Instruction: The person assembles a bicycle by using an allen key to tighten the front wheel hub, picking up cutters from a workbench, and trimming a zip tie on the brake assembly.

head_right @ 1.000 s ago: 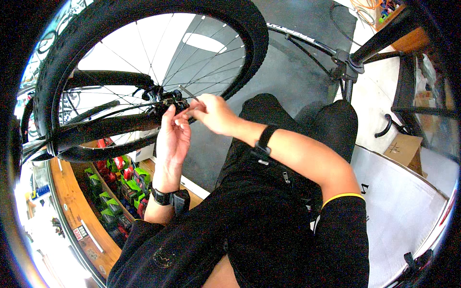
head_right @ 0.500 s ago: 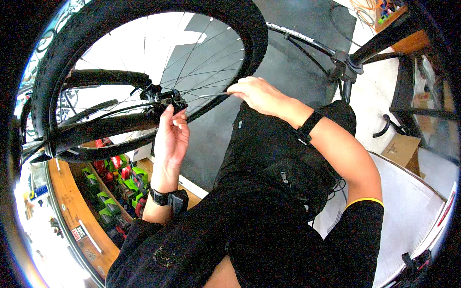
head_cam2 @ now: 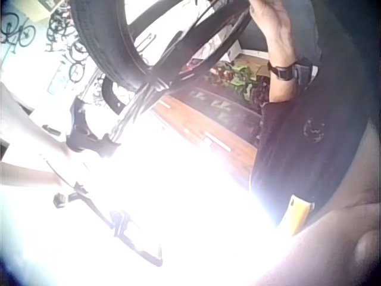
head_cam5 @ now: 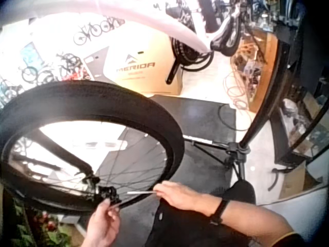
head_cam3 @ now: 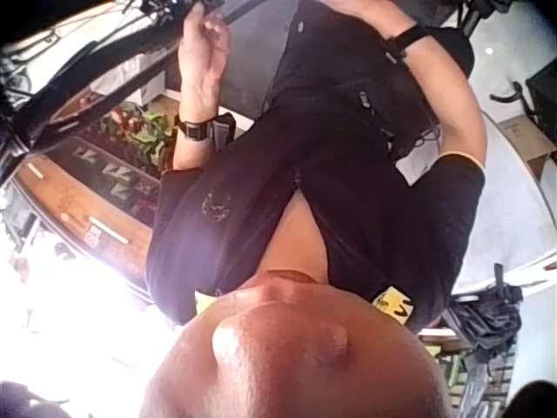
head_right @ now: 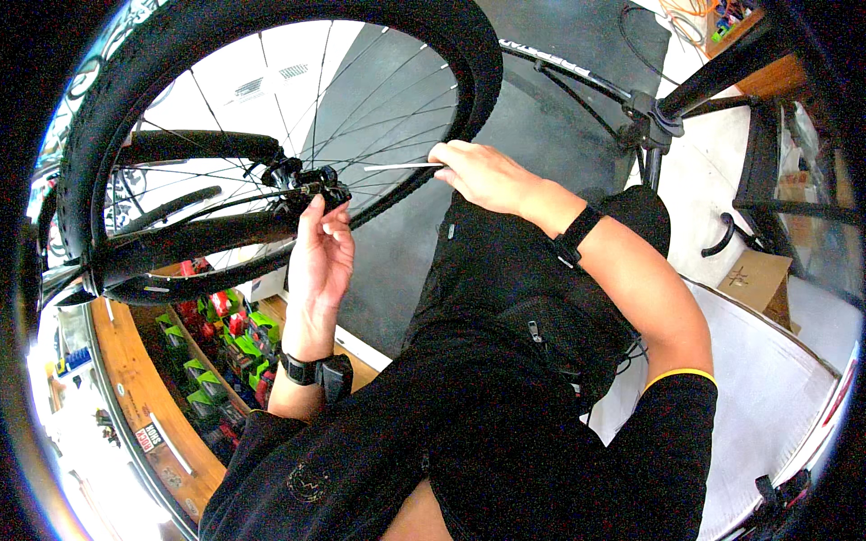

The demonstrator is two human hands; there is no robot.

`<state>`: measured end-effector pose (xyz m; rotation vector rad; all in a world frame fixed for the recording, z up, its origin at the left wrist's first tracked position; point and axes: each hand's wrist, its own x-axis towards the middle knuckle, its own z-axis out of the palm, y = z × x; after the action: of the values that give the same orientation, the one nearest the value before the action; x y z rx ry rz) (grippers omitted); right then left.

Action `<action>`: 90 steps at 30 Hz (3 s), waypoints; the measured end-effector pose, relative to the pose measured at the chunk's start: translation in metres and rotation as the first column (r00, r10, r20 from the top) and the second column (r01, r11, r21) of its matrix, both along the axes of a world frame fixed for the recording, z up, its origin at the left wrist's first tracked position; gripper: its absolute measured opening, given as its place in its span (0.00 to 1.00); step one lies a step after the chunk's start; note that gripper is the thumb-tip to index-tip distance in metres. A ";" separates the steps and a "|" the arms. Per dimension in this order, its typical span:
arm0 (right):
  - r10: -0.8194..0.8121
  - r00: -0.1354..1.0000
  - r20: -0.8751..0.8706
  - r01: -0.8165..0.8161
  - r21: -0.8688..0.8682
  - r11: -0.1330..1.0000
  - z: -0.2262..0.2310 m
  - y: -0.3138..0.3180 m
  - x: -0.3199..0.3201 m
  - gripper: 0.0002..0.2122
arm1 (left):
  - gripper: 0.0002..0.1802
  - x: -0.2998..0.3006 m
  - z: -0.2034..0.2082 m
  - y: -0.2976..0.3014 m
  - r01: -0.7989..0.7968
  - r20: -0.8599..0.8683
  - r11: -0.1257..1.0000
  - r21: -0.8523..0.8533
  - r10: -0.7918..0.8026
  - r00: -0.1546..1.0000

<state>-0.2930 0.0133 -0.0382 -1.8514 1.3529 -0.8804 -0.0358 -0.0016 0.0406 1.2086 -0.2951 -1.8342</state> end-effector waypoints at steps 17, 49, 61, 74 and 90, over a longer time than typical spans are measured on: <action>0.056 0.996 0.075 -0.038 -0.223 0.974 -0.012 -0.009 0.007 0.05 | 0.12 -0.003 0.003 0.002 0.005 0.044 1.000 -0.006 -0.005 0.999; 0.077 0.979 0.187 -0.034 -0.221 0.975 -0.012 -0.036 0.017 0.18 | 0.14 -0.004 0.011 0.002 0.015 0.058 1.000 0.003 -0.015 0.998; 0.177 0.925 0.337 -0.280 0.286 0.917 -0.024 -0.059 0.018 0.26 | 0.17 0.000 0.000 0.018 0.452 0.338 0.885 -0.112 -0.394 0.855; -0.393 0.902 0.175 0.241 0.553 0.798 -0.032 -0.026 0.012 0.17 | 0.22 -0.058 -0.056 -0.001 0.355 0.303 0.862 -0.362 -0.251 0.919; -0.589 0.662 0.464 -0.198 0.866 0.460 -0.050 -0.043 0.017 0.21 | 0.20 -0.053 -0.056 -0.003 0.358 0.261 0.864 -0.354 -0.277 0.925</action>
<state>-0.2760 -0.0293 -0.0881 -0.3717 1.1359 -0.6845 -0.0885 -0.0042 -0.0150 1.1008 -0.9891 -1.8061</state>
